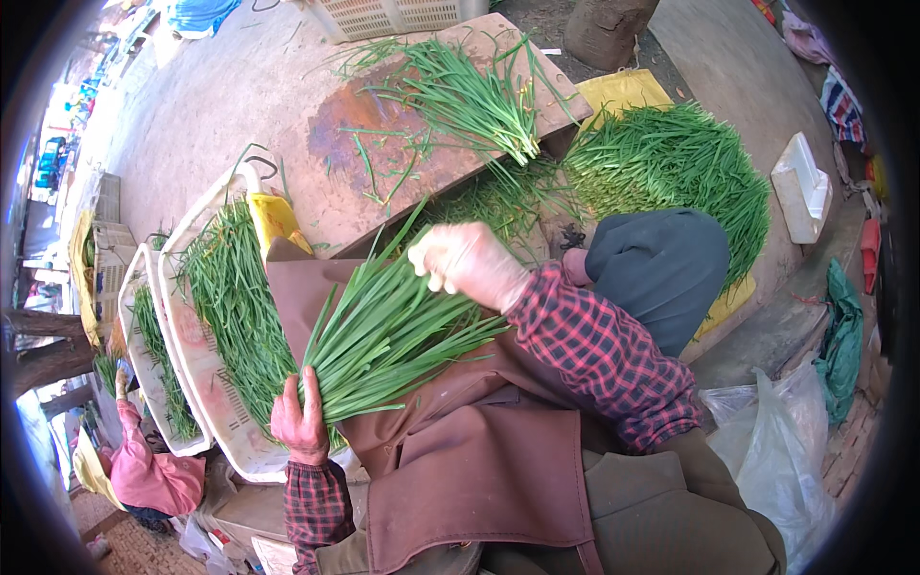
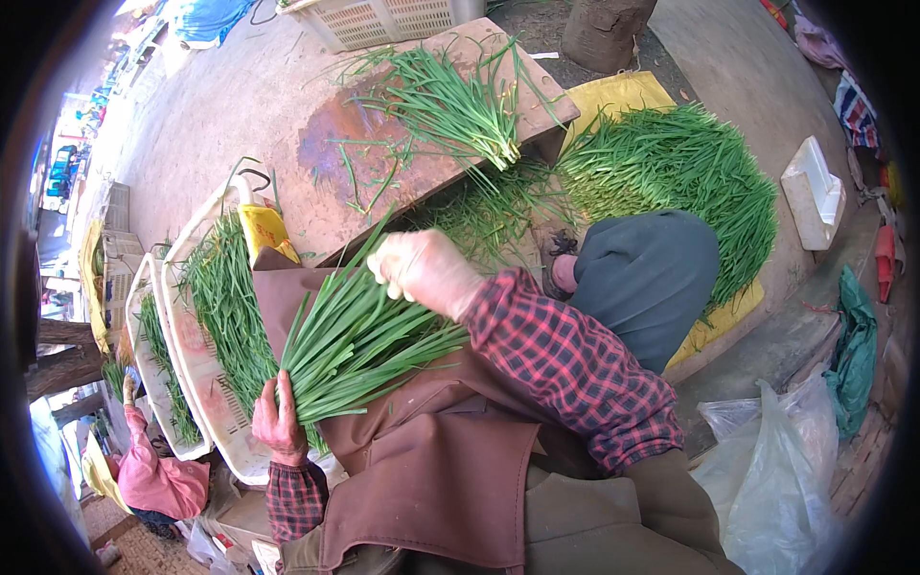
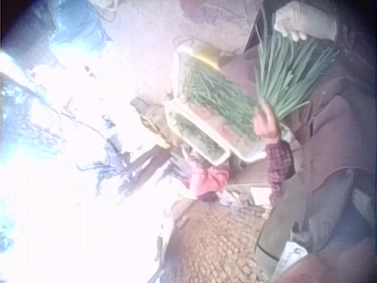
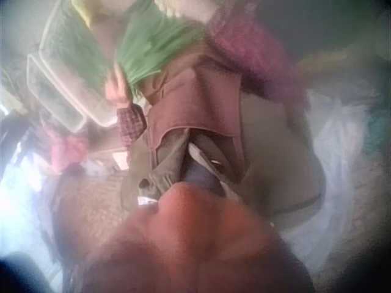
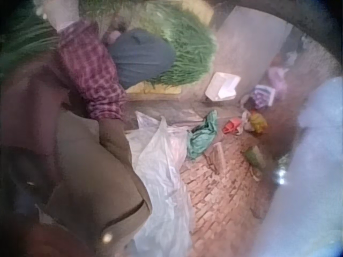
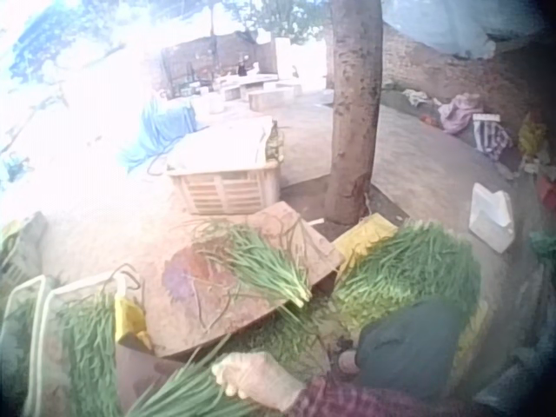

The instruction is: The person processes green stalks by hand, pulling individual leaves or strands from a bundle and placing the processed greens into a pile on the ground.

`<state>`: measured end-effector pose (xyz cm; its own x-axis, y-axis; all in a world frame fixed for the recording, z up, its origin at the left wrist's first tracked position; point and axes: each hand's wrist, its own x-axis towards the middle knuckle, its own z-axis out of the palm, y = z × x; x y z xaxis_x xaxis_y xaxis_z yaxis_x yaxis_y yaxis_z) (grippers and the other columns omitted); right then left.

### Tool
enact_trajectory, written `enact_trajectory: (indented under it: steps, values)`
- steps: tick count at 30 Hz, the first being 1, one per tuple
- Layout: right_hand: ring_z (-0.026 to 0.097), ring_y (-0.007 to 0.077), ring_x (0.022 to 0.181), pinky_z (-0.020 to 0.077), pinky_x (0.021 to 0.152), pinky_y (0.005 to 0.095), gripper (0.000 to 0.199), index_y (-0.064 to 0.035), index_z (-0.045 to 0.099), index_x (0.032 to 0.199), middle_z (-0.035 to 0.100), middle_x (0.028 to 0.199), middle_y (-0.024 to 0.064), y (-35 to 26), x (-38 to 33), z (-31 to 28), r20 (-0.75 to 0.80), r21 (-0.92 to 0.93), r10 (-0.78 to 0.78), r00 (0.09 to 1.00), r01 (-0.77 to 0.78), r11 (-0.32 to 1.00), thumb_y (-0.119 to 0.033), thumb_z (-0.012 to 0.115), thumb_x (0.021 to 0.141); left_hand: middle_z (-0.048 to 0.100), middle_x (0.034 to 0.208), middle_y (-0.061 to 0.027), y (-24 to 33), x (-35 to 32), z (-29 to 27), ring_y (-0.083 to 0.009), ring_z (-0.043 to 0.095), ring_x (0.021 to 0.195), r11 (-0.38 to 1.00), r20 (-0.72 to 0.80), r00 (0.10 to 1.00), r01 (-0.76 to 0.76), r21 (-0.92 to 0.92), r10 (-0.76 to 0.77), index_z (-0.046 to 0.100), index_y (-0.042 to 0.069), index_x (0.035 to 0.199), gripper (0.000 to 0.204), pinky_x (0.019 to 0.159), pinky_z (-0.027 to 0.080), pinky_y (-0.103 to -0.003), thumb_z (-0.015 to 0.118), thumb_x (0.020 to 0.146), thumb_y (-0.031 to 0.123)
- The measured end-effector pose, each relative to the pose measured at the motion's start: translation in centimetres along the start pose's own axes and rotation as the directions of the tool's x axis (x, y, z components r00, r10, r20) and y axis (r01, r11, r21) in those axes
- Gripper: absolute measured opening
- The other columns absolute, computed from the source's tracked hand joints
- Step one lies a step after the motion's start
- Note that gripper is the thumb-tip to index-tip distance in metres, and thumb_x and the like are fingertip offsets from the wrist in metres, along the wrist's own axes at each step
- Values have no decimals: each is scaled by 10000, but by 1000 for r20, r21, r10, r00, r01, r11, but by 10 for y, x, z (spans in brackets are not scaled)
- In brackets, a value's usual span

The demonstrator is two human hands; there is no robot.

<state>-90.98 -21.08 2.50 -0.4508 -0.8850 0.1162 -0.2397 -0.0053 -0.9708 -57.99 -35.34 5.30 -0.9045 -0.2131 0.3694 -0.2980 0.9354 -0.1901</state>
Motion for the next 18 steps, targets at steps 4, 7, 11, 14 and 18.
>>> enact_trajectory:
  steps: [4, 7, 11, 14, 18]
  values:
    - [596, 104, 581, 484, 539, 237, 147, 0, 695, 899, 680, 743, 69, -15, 3, -19, -129, 578, 432, 893, -286, 764, -69, 566, 921, 665, 1066, -173, 2, -2, 1, -260, 598, 686, 999, -26, 999, 39, -12, -40, 666, 31, 1230, 403, 585, 490, -338, 614, 830, 36]
    - [644, 105, 687, 530, 656, 251, 148, -5, 700, 925, 703, 797, 60, -6, -12, -29, -59, 417, 299, 952, -249, 874, -70, 567, 916, 666, 1063, -168, 4, -2, 1, -262, 600, 686, 997, -33, 997, 73, -16, -73, 658, 33, 1248, 414, 585, 490, -340, 609, 837, 39]
    - [683, 174, 739, 536, 724, 292, 141, -32, 706, 953, 717, 849, 86, 0, -29, -38, 60, -24, 340, 938, -339, 940, -137, 633, 896, 666, 1064, -170, 5, -5, 3, -261, 600, 684, 995, -37, 995, 95, -19, -96, 654, 30, 1257, 418, 587, 492, -349, 609, 841, 42]
    - [689, 248, 866, 534, 801, 346, 198, -33, 712, 974, 713, 931, 118, 13, -32, -37, 73, -333, 170, 983, -136, 933, -204, 677, 880, 667, 1064, -169, 6, -7, 4, -262, 602, 685, 994, -38, 993, 112, -18, -113, 657, 28, 1253, 415, 586, 491, -348, 614, 841, 44]
    - [673, 311, 972, 524, 856, 376, 286, -26, 715, 1040, 701, 1016, 156, 20, -24, -25, 131, -269, 257, 958, -215, 939, -255, 703, 869, 670, 1060, -166, 8, -7, 6, -264, 607, 690, 992, -66, 990, 124, -16, -125, 662, 29, 1247, 410, 590, 492, -352, 616, 840, 41]
